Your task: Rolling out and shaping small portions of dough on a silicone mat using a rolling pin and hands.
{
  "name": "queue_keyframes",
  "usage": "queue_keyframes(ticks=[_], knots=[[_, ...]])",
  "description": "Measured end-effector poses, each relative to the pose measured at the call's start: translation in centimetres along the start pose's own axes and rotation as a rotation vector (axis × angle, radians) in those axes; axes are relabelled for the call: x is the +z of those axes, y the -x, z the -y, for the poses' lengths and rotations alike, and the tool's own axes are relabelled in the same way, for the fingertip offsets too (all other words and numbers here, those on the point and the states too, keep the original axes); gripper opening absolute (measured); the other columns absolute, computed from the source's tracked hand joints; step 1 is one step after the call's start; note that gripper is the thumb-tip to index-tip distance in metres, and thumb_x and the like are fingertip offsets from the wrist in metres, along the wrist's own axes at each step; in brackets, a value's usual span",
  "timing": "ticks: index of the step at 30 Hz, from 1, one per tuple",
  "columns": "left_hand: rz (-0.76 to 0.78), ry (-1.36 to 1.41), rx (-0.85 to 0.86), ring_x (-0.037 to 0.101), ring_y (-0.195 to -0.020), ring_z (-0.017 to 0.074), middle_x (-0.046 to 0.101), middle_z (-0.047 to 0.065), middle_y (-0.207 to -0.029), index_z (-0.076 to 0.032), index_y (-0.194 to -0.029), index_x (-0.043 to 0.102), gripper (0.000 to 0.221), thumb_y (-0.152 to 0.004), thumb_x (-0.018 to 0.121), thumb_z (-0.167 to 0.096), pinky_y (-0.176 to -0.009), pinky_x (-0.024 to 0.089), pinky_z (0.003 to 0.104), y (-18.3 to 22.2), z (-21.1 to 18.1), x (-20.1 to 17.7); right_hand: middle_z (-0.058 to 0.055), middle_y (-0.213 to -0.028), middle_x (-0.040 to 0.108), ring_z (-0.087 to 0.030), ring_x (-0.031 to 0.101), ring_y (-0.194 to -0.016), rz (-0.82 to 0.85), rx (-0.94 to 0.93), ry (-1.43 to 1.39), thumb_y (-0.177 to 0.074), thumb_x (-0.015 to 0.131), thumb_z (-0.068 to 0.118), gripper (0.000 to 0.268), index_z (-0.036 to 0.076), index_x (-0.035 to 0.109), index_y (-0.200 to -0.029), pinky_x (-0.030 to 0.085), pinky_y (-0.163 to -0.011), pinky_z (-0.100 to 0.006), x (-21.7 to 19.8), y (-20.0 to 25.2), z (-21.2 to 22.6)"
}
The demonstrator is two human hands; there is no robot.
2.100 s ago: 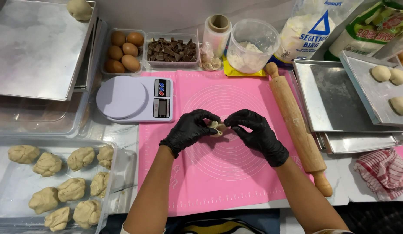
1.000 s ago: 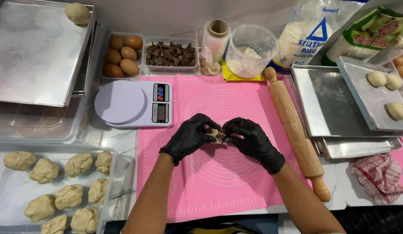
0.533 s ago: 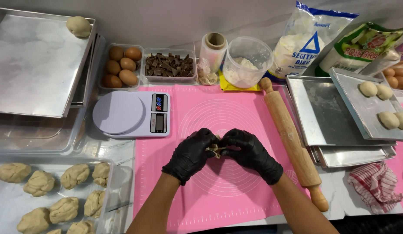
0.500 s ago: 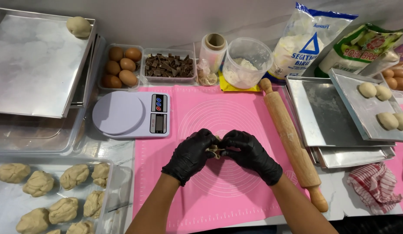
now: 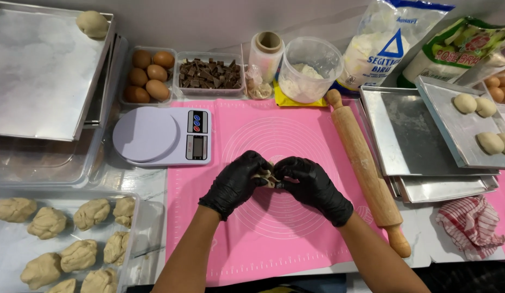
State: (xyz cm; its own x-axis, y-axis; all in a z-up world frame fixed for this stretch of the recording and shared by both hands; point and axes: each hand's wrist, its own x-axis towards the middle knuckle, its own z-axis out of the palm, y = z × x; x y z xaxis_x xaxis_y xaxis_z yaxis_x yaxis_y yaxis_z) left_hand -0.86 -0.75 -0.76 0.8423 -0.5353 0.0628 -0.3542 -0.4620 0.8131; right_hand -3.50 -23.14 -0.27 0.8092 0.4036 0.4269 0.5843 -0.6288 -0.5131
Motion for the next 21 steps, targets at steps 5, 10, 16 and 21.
queue_keyframes(ticks=[5, 10, 16, 21], knots=[[-0.040, 0.037, 0.014, 0.068, -0.106, 0.0307, 0.066, 0.005, -0.105, -0.018, -0.110, 0.066, 0.027, -0.086, 0.078, -0.023, -0.092, 0.056, 0.043, 0.4, 0.1, -0.2, -0.003, -0.102, 0.077, -0.030, 0.071, -0.084, -0.058, -0.062, 0.067, -0.083, 0.085, 0.026, 0.015, 0.019, 0.080, -0.095, 0.059, -0.070, -0.043, 0.4, 0.6, -0.5], [-0.046, 0.036, 0.041, 0.069, -0.105, 0.0331, 0.066, 0.008, -0.103, -0.014, -0.109, 0.066, 0.027, -0.085, 0.079, -0.019, -0.090, 0.057, 0.043, 0.3, -0.2, -0.4, -0.006, -0.100, 0.077, -0.032, 0.072, -0.085, -0.130, -0.126, 0.084, -0.085, 0.084, 0.021, 0.013, 0.016, 0.081, -0.096, 0.060, -0.071, -0.041, 1.1, 0.8, -1.3], [-0.043, -0.096, 0.071, 0.068, -0.107, 0.0303, 0.065, 0.005, -0.105, -0.019, -0.114, 0.064, 0.029, -0.088, 0.076, -0.024, -0.092, 0.057, 0.042, 0.1, 1.0, 0.6, -0.006, -0.095, 0.075, -0.029, 0.070, -0.077, -0.184, -0.115, 0.057, -0.084, 0.086, 0.020, 0.020, 0.013, 0.080, -0.102, 0.060, -0.067, -0.040, 0.3, 0.1, 0.0], [-0.048, 0.001, 0.051, 0.068, -0.108, 0.0308, 0.067, 0.005, -0.105, -0.020, -0.114, 0.066, 0.030, -0.087, 0.077, -0.026, -0.092, 0.058, 0.043, 0.8, -0.2, -0.1, -0.003, -0.088, 0.077, -0.024, 0.075, -0.076, -0.144, 0.111, -0.152, -0.089, 0.080, 0.012, 0.013, 0.015, 0.080, -0.102, 0.062, -0.069, -0.036, -0.3, -0.5, 0.0]])
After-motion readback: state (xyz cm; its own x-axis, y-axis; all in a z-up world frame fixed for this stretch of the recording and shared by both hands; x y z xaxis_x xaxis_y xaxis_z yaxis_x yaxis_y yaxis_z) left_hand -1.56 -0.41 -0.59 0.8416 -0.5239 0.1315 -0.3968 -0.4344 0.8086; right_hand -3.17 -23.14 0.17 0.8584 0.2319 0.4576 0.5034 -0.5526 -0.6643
